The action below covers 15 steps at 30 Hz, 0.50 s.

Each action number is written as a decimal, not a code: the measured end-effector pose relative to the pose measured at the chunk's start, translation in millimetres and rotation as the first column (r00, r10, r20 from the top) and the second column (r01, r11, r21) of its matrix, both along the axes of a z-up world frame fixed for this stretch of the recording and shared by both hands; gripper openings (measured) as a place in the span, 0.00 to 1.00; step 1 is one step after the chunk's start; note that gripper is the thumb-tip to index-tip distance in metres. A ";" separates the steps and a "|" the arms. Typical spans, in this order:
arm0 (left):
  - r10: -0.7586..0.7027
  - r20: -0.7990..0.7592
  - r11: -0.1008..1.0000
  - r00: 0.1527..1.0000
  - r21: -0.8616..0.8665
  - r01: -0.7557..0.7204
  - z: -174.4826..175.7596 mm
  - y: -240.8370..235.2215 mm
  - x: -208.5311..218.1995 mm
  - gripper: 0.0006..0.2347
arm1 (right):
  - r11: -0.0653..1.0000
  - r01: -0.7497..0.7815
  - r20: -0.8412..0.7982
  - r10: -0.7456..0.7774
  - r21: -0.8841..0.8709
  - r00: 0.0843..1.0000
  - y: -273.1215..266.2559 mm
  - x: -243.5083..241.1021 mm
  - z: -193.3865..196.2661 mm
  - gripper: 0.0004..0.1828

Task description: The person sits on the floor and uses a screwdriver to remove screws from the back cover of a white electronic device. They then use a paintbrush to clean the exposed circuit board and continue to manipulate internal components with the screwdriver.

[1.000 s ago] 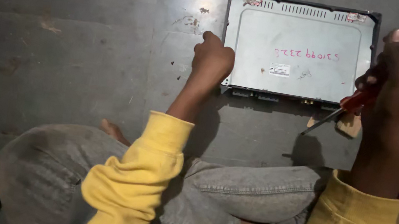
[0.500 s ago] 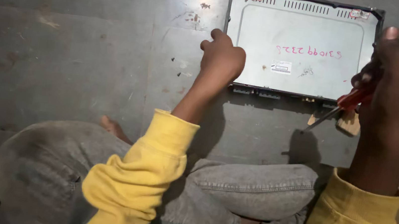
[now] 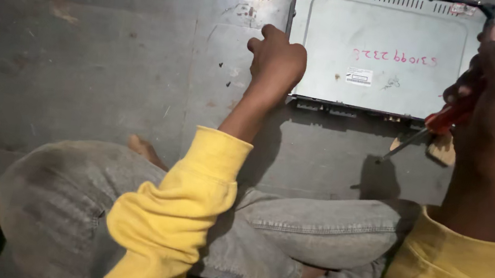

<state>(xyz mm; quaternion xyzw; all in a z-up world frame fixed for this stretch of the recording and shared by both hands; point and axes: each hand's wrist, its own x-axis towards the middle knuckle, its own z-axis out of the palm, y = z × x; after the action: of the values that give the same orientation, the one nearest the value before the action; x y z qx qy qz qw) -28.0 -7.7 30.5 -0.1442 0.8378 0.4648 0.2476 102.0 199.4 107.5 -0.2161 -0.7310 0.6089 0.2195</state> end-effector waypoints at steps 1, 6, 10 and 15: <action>0.003 -0.008 1.000 1.000 -0.003 -0.003 0.2 -0.8 -0.8 0.26 | 1.000 -0.006 -0.012 0.006 0.001 1.000 1.4 -0.9 -0.3 0.06; 0.014 0.024 1.000 1.000 0.001 -0.014 2.6 -1.5 -2.5 0.26 | 0.999 0.017 0.007 -0.017 -0.038 1.000 4.9 -0.3 -1.9 0.08; 0.115 0.107 0.983 0.988 0.132 -0.129 3.3 4.6 -0.7 0.25 | 0.998 0.015 -0.002 -0.015 -0.059 1.000 6.2 0.3 -4.8 0.08; -0.013 -0.098 0.999 0.995 -0.042 0.009 4.8 4.6 3.6 0.27 | 0.998 0.019 0.005 -0.019 -0.061 1.000 5.8 -0.9 -4.6 0.08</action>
<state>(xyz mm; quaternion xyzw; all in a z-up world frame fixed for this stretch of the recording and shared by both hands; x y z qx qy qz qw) -24.4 -3.1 35.4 -0.1218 0.8593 0.4523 0.2057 101.1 205.2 102.9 -0.2310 -0.7103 0.6284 0.2171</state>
